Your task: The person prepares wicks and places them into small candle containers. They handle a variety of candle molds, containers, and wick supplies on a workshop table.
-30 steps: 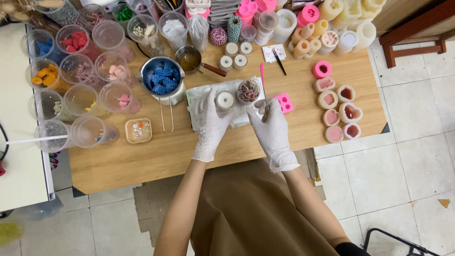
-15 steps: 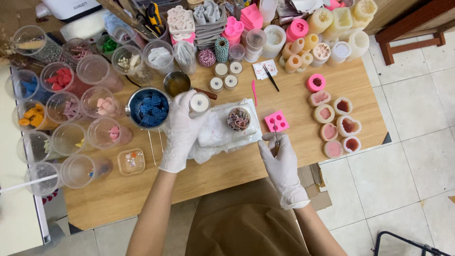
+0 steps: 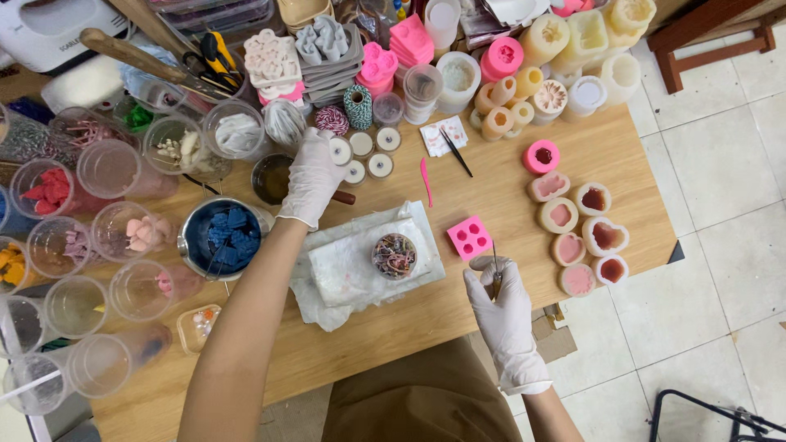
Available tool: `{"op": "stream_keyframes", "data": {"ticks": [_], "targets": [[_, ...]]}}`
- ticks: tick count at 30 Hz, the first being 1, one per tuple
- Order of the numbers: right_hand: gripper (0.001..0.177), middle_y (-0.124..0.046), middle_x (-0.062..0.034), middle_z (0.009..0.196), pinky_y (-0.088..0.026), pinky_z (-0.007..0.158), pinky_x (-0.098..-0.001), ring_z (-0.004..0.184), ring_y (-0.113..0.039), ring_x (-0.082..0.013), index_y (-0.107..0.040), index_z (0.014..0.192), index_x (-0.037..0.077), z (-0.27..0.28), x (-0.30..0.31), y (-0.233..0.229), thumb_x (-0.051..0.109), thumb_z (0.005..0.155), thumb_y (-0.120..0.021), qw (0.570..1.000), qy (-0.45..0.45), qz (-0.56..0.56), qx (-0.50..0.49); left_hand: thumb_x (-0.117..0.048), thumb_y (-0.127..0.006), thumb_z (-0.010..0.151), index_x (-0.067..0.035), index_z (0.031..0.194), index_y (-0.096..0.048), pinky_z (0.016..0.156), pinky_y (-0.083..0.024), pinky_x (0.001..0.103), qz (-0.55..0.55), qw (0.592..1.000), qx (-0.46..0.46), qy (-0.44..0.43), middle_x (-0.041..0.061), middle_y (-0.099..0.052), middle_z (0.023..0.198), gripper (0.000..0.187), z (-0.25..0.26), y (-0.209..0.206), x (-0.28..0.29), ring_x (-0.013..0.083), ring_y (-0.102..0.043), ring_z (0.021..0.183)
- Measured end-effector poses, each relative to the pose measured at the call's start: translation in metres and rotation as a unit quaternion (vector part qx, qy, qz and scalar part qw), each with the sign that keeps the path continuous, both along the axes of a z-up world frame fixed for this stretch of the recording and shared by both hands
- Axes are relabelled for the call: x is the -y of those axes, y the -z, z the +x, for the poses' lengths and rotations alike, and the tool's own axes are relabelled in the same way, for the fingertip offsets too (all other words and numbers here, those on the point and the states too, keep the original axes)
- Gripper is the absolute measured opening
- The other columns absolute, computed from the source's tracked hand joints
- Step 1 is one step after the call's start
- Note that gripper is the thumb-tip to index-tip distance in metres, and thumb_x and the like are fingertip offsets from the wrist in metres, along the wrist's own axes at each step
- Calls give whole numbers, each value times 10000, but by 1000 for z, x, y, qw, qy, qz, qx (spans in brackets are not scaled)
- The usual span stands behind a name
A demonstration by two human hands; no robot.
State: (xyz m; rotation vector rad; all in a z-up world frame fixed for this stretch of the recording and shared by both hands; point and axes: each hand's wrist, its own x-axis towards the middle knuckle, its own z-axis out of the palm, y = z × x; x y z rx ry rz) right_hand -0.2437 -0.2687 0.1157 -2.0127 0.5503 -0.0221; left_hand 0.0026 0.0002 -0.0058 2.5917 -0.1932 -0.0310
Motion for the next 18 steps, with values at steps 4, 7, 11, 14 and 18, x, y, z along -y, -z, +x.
{"op": "stream_keyframes", "data": {"ticks": [4,7,11,14,18], "targets": [[283,-699,-25,1002,-459,544,-253,592,-463,-66,-456,859,57,1,-1,7,104,896,-733,1000,2,25,-15,-229,-913,674,24,1097,-624,887,-527,447,18,998,-37,-43,226,-568,1130,571,7,14,1,406,-624,1026],[265,-696,-19,995,-468,561,-252,608,-472,-71,-475,858,52,1,-3,10,103,900,-731,999,-3,28,-28,-253,-891,764,37,1102,-617,903,-532,448,-6,989,-89,-120,247,-568,1153,522,10,24,1,414,-637,1024],[221,-681,-25,940,-477,608,-247,652,-477,-74,-522,900,55,-1,-4,10,116,920,-734,999,-27,23,-31,-192,-895,679,40,1143,-600,884,-553,441,2,994,-36,-105,250,-582,1141,597,12,42,-1,421,-657,1005],[204,-674,-8,933,-477,607,-246,656,-490,-71,-537,908,51,-1,-3,7,121,916,-728,999,-31,22,-30,-166,-896,668,29,1169,-579,857,-554,461,28,996,-23,-84,246,-584,1161,624,12,45,-3,428,-661,1002],[155,-543,-28,727,-478,601,-251,628,-505,-80,-635,1012,68,1,-1,6,143,922,-736,997,-19,3,-73,-164,-867,764,7,1252,-547,824,-557,490,69,989,-66,-116,231,-590,1226,609,8,41,2,430,-678,1003]]}}
